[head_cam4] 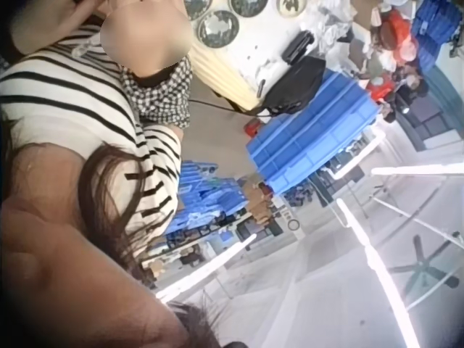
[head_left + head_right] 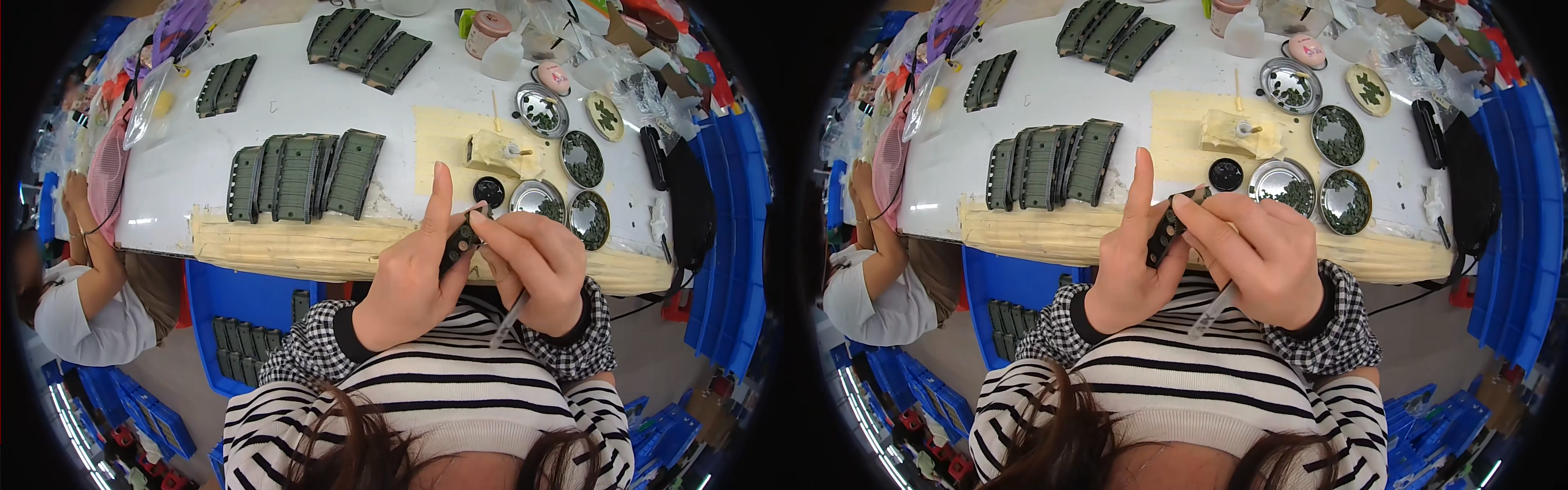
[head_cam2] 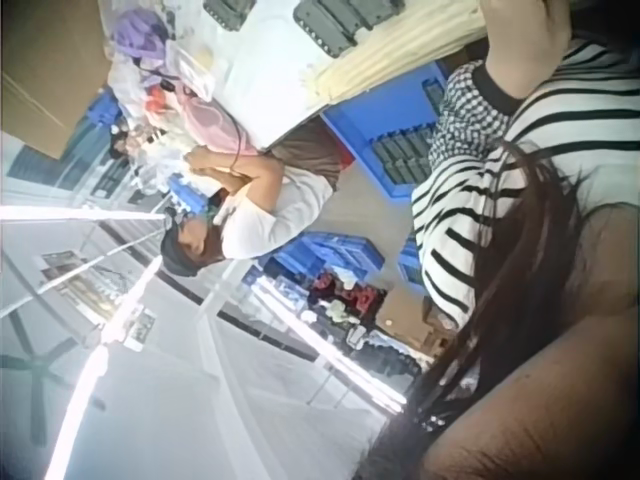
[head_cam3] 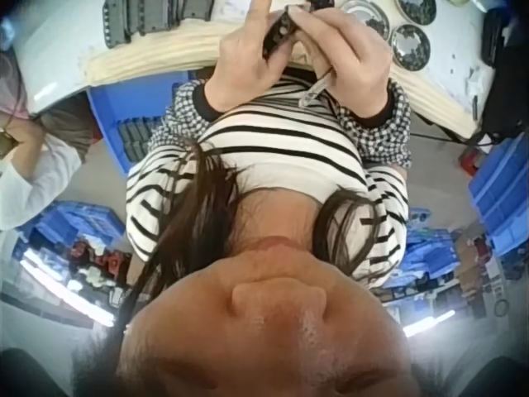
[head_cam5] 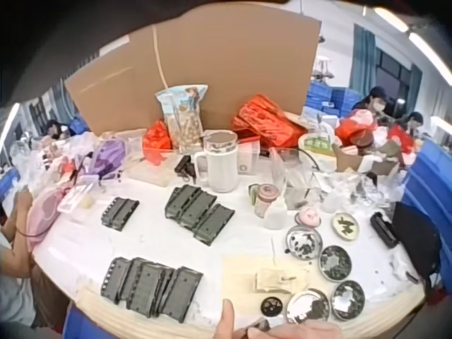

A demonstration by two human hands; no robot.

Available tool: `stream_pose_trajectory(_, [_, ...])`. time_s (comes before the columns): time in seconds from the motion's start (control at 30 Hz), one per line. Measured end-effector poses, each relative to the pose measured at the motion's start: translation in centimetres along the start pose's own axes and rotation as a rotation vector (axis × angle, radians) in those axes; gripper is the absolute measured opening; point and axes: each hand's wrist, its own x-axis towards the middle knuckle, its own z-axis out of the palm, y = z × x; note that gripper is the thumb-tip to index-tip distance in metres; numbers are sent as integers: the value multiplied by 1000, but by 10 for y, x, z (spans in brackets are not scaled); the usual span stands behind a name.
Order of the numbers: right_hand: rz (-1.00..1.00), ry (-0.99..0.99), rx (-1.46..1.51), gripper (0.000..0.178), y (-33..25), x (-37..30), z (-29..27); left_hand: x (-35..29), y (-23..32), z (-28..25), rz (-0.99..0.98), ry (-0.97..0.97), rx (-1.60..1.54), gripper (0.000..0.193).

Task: Assembling and detailing small plastic model vehicle components at a workbench.

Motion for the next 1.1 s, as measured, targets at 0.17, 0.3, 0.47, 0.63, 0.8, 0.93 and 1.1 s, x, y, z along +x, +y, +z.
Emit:
stream_pose_trajectory(0.17, [357,136,183,27,-1,3,-15,-2,-7,5,-43,66,-152,69])
stream_pose_trajectory(0.3, [439,224,127,20,13,-2,-19,-2,-11,8,-78,37,-292,62])
stream_pose_trajectory(0.47, [474,163,131,24,13,-1,-24,1,-5,1,-448,-102,-952,61])
stream_pose_trajectory(0.63, [311,79,190,30,8,-1,-11,3,-1,1,-467,-104,-1036,58])
stream_pose_trajectory(0.8, [191,81,95,31,11,-4,-5,-3,-8,6,-349,-64,-832,57])
stream_pose_trajectory(0.93, [114,79,21,30,10,-3,-6,-9,-9,9,-297,-53,-726,55])
stream_pose_trajectory(1.1, [96,97,26,34,10,-8,-4,-10,-18,12,-200,-48,-672,55])
